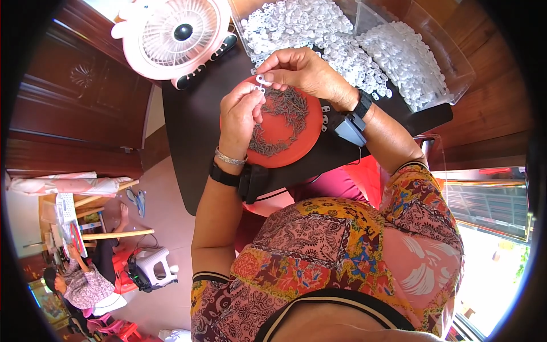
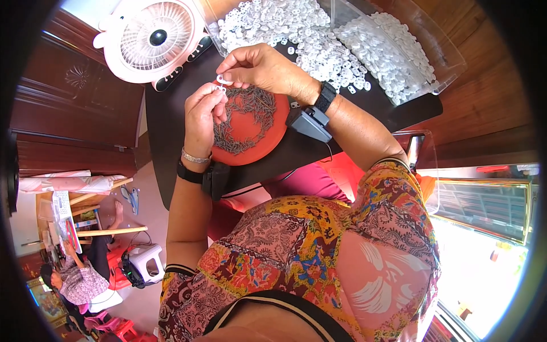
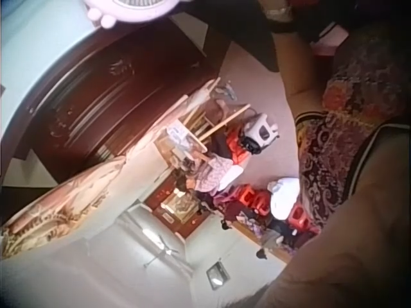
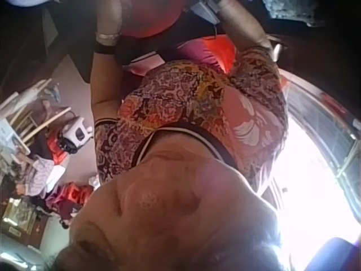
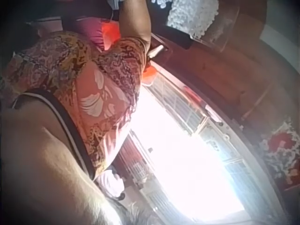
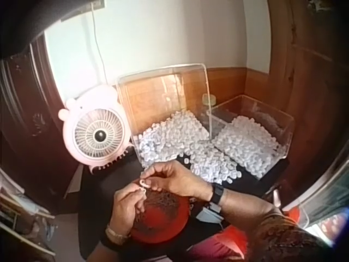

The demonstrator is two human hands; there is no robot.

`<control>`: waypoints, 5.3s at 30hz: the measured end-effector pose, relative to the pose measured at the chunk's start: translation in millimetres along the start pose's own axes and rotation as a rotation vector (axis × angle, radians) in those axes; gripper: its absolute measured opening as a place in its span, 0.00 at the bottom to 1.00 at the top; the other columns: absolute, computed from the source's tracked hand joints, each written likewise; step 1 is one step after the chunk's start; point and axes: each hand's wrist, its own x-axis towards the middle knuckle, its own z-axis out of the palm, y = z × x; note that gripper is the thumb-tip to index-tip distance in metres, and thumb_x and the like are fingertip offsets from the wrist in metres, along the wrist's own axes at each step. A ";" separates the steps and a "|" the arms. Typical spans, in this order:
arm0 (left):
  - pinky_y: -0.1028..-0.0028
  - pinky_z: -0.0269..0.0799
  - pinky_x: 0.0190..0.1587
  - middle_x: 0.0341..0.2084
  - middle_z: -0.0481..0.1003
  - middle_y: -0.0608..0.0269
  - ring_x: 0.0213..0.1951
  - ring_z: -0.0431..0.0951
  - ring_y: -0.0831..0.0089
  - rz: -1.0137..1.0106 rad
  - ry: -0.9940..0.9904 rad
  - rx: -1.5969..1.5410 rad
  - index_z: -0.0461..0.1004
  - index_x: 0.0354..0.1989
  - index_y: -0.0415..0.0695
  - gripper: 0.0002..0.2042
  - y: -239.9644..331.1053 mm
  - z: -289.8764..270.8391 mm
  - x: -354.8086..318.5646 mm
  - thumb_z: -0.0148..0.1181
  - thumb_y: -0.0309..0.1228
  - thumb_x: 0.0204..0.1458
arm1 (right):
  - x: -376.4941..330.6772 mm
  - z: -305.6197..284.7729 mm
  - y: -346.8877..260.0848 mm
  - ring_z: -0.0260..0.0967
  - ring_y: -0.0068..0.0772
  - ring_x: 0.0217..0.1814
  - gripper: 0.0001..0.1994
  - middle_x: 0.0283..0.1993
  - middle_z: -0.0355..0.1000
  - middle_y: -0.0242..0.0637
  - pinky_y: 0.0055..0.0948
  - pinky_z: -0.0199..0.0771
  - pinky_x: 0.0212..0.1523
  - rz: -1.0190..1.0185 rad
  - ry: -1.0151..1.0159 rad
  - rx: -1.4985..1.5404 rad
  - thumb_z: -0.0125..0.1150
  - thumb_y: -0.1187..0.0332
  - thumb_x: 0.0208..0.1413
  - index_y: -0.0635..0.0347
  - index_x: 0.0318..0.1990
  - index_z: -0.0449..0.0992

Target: Manually assembling small white plastic parts with metal rings.

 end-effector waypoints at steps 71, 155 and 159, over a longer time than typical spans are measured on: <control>0.83 0.57 0.19 0.13 0.67 0.68 0.16 0.65 0.82 0.130 0.110 -0.056 0.74 0.24 0.40 0.12 -0.9 -4.3 7.0 0.48 0.31 0.55 | -31.9 -94.7 -115.4 0.72 0.48 0.45 0.13 0.42 0.74 0.47 0.38 0.72 0.44 -0.432 1.058 -1.610 0.59 0.70 0.49 0.62 0.43 0.76; 0.80 0.61 0.22 0.15 0.66 0.66 0.18 0.67 0.78 -0.081 0.185 -0.166 0.67 0.24 0.41 0.09 -42.7 -12.0 -134.9 0.46 0.30 0.54 | -61.5 88.3 23.6 0.73 0.41 0.34 0.07 0.31 0.73 0.37 0.38 0.74 0.34 -0.299 0.005 -1.076 0.60 0.64 0.48 0.55 0.32 0.79; 0.80 0.60 0.22 0.15 0.67 0.65 0.17 0.67 0.78 -0.108 0.191 -0.181 0.67 0.24 0.41 0.08 -44.2 -11.3 -132.8 0.47 0.30 0.53 | -54.1 88.6 36.9 0.73 0.40 0.34 0.05 0.30 0.73 0.37 0.37 0.74 0.34 -0.294 -0.004 -1.161 0.59 0.65 0.48 0.55 0.31 0.78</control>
